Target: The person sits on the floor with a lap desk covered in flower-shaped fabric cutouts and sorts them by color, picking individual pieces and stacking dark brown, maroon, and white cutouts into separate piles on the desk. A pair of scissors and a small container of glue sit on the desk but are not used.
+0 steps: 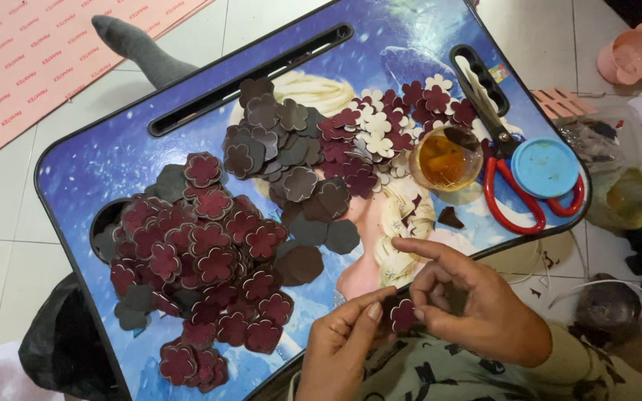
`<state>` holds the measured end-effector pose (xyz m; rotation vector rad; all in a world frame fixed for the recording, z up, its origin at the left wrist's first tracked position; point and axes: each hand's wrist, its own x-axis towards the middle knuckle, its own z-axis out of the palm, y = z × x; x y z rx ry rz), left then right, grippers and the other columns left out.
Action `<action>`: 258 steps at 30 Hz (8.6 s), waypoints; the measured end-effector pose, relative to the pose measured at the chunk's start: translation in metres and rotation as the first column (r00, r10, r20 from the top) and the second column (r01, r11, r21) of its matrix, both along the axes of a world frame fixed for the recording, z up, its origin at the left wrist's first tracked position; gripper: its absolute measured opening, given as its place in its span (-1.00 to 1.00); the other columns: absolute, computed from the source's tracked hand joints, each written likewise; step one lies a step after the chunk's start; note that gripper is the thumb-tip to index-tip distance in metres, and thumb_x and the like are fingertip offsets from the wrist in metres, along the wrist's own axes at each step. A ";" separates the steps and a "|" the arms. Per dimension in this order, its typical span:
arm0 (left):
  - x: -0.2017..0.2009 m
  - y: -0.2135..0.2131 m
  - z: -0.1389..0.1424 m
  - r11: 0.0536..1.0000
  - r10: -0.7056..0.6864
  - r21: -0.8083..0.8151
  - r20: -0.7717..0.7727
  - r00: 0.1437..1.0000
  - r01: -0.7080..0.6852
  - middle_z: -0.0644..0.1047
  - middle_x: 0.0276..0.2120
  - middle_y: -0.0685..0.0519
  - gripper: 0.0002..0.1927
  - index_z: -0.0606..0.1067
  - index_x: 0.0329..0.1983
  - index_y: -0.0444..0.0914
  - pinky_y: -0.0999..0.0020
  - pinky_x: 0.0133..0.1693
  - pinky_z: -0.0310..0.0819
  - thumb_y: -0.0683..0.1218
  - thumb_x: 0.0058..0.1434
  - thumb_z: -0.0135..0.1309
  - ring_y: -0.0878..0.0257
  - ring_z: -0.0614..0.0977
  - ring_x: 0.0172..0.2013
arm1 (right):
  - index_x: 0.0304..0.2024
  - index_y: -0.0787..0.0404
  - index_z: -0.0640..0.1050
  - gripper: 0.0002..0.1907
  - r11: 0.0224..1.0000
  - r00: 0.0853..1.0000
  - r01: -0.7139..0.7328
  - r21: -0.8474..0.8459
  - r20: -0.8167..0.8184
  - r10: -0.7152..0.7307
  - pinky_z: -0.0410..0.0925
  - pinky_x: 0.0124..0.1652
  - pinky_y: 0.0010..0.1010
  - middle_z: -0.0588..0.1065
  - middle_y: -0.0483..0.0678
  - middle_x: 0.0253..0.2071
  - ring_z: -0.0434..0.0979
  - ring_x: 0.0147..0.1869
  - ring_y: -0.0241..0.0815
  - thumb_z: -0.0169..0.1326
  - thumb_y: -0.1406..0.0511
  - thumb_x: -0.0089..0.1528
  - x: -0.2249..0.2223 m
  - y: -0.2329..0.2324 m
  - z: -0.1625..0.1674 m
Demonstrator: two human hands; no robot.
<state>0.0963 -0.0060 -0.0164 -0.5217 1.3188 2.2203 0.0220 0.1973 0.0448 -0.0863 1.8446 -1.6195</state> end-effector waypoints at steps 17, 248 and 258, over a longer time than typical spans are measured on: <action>-0.002 -0.005 0.008 0.981 -0.113 -0.165 -0.034 0.993 0.106 0.62 -0.40 0.06 -0.44 0.59 0.22 -0.30 0.45 -0.21 0.61 0.15 0.44 -0.18 0.42 0.60 -0.36 | 0.52 -0.05 0.23 0.04 0.970 0.986 -0.128 0.206 -0.080 0.148 0.27 -0.50 -0.57 0.51 -0.20 -0.45 0.29 -0.53 -0.45 0.16 0.51 -0.02 -0.004 -0.010 0.010; -0.041 0.015 -0.024 0.935 0.153 -0.301 -0.142 0.978 -0.190 0.71 -0.12 -0.09 -0.57 0.53 0.17 -0.32 0.42 -0.25 0.68 -0.23 0.20 0.15 0.30 0.74 -0.22 | -0.07 0.26 0.67 -0.47 0.713 0.219 0.580 0.394 -0.918 0.330 0.18 0.33 0.02 0.37 0.18 0.35 0.19 0.49 0.26 0.24 -0.04 0.17 -0.077 0.011 -0.014; -0.044 0.014 -0.014 0.943 0.134 -0.293 -0.109 0.985 -0.160 0.70 -0.09 -0.05 -0.48 0.48 0.28 -0.28 0.42 -0.21 0.68 -0.22 0.20 0.12 0.31 0.75 -0.17 | -0.13 0.23 0.66 -0.51 0.720 0.216 0.574 0.390 -0.920 0.326 0.19 0.33 0.01 0.37 0.17 0.35 0.19 0.49 0.26 0.24 -0.04 0.17 -0.078 0.010 -0.011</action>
